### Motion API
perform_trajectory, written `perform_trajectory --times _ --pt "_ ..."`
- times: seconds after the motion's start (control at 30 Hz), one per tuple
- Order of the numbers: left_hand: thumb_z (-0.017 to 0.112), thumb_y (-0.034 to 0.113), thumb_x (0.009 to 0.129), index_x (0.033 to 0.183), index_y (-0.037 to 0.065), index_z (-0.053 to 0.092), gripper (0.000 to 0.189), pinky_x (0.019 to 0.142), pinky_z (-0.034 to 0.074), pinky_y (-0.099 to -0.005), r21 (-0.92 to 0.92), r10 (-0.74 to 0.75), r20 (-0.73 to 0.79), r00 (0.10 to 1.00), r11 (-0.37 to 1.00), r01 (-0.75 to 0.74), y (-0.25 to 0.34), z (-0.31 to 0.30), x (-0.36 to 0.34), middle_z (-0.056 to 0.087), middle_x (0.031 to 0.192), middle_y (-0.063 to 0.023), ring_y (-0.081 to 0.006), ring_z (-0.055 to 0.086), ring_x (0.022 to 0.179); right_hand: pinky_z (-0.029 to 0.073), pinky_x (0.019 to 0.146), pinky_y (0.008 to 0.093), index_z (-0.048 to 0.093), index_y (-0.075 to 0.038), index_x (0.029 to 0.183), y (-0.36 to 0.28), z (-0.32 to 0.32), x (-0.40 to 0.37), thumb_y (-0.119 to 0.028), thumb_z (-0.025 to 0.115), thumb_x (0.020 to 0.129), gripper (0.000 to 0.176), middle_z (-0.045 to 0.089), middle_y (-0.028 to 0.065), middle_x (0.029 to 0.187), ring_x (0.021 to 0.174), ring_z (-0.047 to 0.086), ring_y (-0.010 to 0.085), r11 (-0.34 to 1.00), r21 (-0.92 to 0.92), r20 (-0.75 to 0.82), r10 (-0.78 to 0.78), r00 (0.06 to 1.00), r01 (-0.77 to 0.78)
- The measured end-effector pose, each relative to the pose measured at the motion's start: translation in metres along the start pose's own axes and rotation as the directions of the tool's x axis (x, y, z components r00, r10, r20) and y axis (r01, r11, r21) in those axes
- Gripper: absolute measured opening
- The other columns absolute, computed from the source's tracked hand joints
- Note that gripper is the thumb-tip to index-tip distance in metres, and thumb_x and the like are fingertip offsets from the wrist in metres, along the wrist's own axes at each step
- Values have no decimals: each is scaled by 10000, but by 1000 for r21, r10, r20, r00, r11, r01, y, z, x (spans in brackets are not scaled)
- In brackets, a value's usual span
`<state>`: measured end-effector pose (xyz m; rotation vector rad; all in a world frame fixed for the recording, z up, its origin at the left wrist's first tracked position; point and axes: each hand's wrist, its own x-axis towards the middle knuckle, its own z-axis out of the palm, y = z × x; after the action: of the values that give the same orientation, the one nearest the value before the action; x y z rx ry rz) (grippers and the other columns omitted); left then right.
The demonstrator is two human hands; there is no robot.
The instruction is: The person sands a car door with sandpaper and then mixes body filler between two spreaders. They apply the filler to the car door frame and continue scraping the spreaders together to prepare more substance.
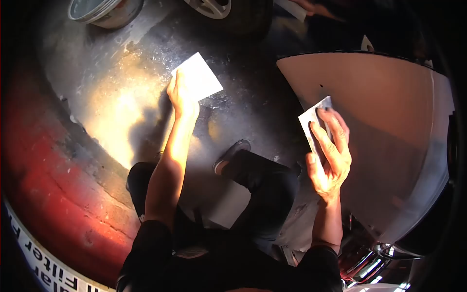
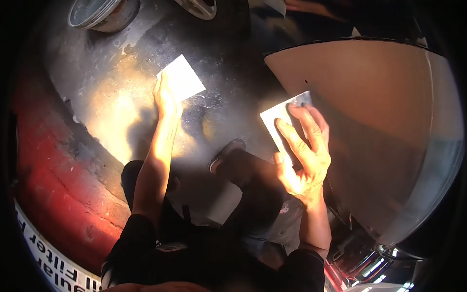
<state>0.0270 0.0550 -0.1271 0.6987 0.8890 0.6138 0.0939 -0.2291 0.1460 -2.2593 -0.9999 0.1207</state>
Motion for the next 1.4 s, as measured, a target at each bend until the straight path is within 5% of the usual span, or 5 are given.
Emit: perform_trajectory --times 0.03,0.1,0.37,0.7,1.4 --pt "613 338 1101 1248 -19 656 388 921 579 -356 -97 16 25 1000 995 -13 -29 19 9 706 1146 -102 -203 691 1032 388 1162 588 798 -170 1267 7 3 -2 -262 765 826 451 641 166 1472 1386 551 433 868 -478 52 -130 990 139" --pt "612 339 1102 1235 -19 660 386 923 578 -355 -204 4 44 999 979 5 -51 50 16 708 1150 -105 -204 691 1036 297 1173 661 764 -215 1312 23 23 -11 -234 807 788 526 625 67 1515 1434 498 426 495 -837 164 -183 969 234" --pt "609 367 1106 1201 -21 682 406 938 560 -345 -362 5 234 972 929 82 -121 56 38 720 1138 -108 -191 688 1044 319 1124 744 724 -116 1305 123 93 6 -213 748 867 449 572 43 1508 1454 449 359 21 -947 314 -143 938 320" --pt "665 392 1053 1358 -21 640 514 1049 558 -430 -335 -169 149 974 918 211 -155 36 43 665 1365 -196 -318 679 1217 308 1099 806 711 -83 1344 148 112 20 -169 743 841 511 522 58 1529 1491 383 350 -90 -930 361 -47 931 356" --pt "662 387 1054 1366 -25 637 517 1037 559 -420 -303 -226 121 967 919 253 -171 27 50 669 1362 -188 -309 681 1209 230 1156 774 716 -108 1341 157 121 17 -129 721 880 462 540 16 1564 1481 419 316 -151 -940 306 16 952 305"
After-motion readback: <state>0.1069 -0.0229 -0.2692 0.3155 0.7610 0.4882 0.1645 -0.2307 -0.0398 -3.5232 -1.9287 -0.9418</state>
